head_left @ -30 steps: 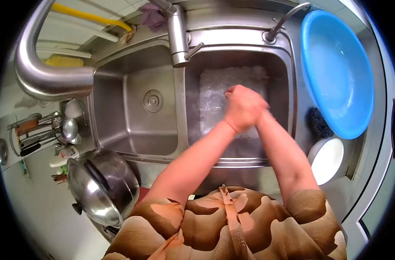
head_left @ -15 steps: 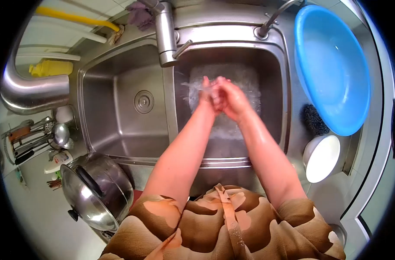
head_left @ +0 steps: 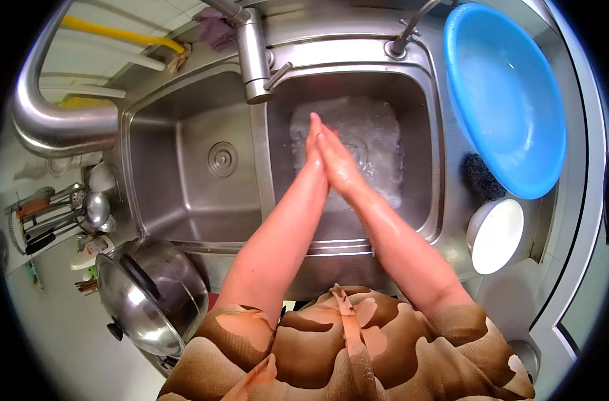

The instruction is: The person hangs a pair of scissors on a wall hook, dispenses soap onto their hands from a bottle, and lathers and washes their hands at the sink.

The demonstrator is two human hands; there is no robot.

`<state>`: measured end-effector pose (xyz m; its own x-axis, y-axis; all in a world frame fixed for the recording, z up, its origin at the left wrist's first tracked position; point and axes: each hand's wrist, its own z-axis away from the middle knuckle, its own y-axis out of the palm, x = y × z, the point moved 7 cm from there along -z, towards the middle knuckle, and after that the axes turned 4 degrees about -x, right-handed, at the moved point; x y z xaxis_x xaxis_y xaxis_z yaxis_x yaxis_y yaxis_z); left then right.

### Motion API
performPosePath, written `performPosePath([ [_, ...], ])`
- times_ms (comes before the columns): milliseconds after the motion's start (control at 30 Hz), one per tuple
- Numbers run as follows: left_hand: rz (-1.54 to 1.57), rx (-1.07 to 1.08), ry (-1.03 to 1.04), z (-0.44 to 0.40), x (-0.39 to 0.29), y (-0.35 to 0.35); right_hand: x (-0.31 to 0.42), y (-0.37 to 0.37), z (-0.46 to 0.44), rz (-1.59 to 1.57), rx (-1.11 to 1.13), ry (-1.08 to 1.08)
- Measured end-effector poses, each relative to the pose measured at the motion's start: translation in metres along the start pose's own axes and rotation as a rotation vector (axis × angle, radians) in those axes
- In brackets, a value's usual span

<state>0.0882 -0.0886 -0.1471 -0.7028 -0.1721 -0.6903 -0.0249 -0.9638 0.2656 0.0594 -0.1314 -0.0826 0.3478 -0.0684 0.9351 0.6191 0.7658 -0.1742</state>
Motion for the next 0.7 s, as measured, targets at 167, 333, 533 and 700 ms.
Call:
performPosePath([
  [167, 0.049, 0.426, -0.344, 0.057, 0.011, 0.047, -0.030, -0.086, -0.064, 0.091, -0.388, 0.207],
  [333, -0.123, -0.052, -0.412, 0.017, 0.038, -0.012, -0.161, -0.066, -0.091, -0.510, -0.269, 0.607],
  [533, 0.401, 0.309, -0.468, -0.016, 0.025, 0.005, -0.019, -0.006, -0.020, -0.596, 0.340, 0.469],
  [700, 0.437, 0.169, -0.276, 0.033, 0.001, 0.051, 0.031, -0.038, -0.058, 0.323, -0.129, -0.312],
])
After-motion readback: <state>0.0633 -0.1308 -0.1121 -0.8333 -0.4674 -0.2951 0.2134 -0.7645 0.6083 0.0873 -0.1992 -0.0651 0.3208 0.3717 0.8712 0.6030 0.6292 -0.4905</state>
